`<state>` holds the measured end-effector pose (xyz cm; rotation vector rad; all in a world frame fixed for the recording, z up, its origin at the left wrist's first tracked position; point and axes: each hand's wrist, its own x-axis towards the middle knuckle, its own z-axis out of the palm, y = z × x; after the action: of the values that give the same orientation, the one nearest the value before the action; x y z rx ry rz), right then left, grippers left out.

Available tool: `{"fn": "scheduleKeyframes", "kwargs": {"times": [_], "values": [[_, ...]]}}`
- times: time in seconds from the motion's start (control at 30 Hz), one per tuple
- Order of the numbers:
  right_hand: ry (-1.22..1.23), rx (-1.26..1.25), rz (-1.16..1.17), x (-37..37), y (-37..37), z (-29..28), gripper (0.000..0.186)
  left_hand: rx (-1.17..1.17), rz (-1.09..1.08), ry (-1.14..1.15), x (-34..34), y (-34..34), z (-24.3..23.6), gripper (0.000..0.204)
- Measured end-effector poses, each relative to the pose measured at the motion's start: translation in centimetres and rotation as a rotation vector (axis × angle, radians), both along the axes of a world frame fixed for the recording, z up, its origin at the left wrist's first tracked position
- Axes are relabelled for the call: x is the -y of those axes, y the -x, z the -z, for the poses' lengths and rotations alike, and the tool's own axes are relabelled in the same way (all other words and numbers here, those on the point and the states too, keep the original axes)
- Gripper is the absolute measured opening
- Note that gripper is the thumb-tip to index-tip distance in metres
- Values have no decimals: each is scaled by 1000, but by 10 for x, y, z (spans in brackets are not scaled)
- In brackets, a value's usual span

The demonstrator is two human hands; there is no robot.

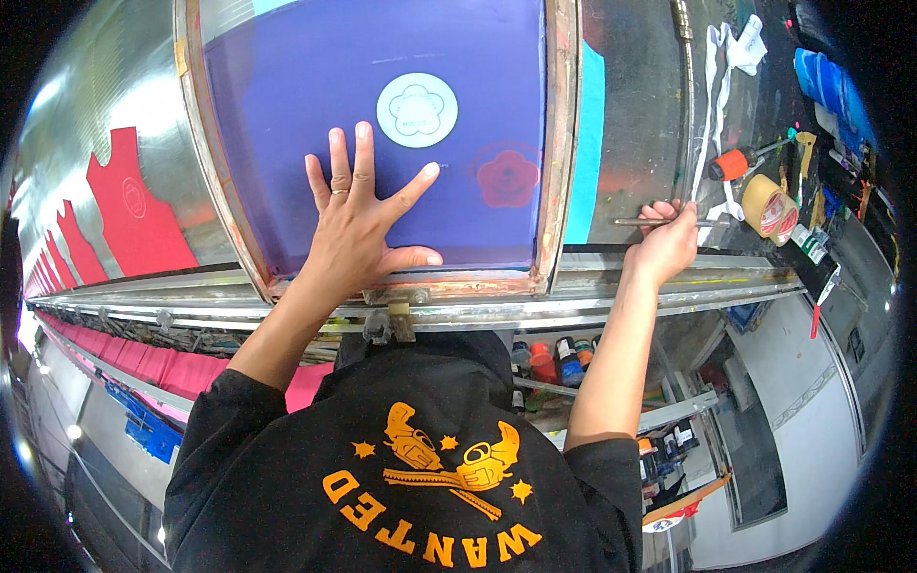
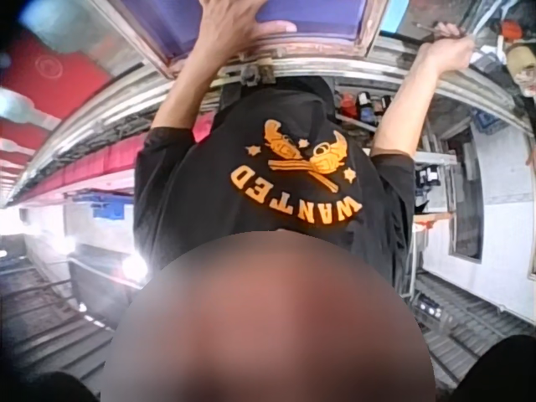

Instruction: The person positions a purple screen frame on a metal rail, then repeatedly uses a screwdriver to tighten or loosen clamps on the frame. The person adjusts the frame's position several times and continues to manipulate the clamps with the screwdriver throughout the clip.

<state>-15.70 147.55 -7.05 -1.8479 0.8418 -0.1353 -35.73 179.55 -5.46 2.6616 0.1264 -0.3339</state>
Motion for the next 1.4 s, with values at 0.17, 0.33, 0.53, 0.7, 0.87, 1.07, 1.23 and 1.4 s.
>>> {"fn": "scheduleKeyframes", "kwargs": {"times": [0.17, 0.33, 0.53, 0.7, 0.87, 1.07, 1.23, 1.4], "values": [[-21, 12, -16, 8, 0, 6, 36, 48, 1, 4, 0, 1, 2, 93], [-171, -14, -60, 16, 1, 4, 42, 111, -38, 80, -1, 2, -1, 80], [-789, 78, -196, 63, -4, -47, 26, 293, -207, 260, -2, 45, -30, 57], [-317, 403, -705, 49, 39, -179, 23, 387, -275, 274, 22, 105, -41, 42], [-144, 366, -1136, 27, 83, -288, 26, 434, -330, 219, 43, 138, -21, 34], [394, 547, -1672, -38, 125, -311, 16, 498, -373, 330, 38, 142, -8, 26], [390, 537, -1913, -72, 151, -307, 18, 556, -361, 328, 39, 148, 1, 26], [409, 527, -1962, -82, 160, -308, 15, 571, -373, 323, 42, 148, 2, 26]]}}
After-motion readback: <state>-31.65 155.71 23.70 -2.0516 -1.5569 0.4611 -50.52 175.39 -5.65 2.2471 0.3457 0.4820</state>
